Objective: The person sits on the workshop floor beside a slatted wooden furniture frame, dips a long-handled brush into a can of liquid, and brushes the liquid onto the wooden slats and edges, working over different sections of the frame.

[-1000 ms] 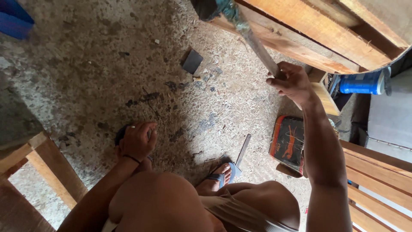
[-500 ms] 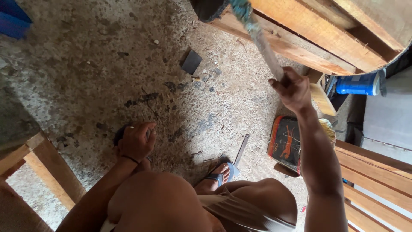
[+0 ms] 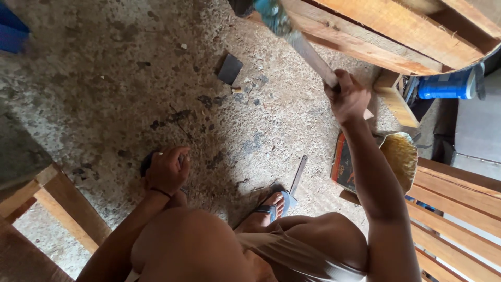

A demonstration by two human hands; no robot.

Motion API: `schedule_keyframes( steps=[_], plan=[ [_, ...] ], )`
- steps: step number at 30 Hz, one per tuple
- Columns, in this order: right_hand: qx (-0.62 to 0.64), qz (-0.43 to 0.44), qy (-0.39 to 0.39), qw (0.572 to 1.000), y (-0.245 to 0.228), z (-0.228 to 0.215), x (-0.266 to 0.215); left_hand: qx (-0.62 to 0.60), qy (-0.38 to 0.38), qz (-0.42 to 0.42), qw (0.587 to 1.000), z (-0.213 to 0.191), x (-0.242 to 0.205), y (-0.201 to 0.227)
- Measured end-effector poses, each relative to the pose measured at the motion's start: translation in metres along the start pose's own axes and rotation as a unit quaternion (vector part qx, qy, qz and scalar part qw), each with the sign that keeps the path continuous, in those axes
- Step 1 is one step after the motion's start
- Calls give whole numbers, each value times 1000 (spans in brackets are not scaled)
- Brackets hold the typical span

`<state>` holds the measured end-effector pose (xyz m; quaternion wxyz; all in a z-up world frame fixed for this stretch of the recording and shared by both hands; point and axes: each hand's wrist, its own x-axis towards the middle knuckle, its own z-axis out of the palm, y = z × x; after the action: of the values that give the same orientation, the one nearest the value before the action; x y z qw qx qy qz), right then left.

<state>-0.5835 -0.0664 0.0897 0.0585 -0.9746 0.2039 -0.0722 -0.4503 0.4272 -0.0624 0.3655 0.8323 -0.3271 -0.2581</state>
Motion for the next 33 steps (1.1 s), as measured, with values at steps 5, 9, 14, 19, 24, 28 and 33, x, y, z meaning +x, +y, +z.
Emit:
schedule_keyframes(
  steps=[5, 9, 14, 19, 24, 28, 33],
  plan=[
    [-105, 40, 18, 993, 25, 8, -24, -3, 0, 10, 1000, -12, 2, 11],
    [-128, -6, 71, 989, 23, -5, 0, 5, -6, 25, 1000, -10, 3, 8],
    [-198, -98, 45, 974, 72, -27, 8, 2, -30, -26, 999, 2, -3, -3],
    [-283, -104, -94, 949, 81, -107, 13, 2, -11, -14, 1000, -11, 5, 12],
    [-284, -19, -140, 948, 43, -112, 34, 6, 0, 15, 1000, -7, 3, 12],
    [-236, 25, -198, 951, 39, -119, 41, -6, 18, 35, 999, -12, 4, 12],
    [-261, -25, -150, 953, 115, -153, -28, -11, 26, 5, 1000, -15, 2, 15]
  ],
)
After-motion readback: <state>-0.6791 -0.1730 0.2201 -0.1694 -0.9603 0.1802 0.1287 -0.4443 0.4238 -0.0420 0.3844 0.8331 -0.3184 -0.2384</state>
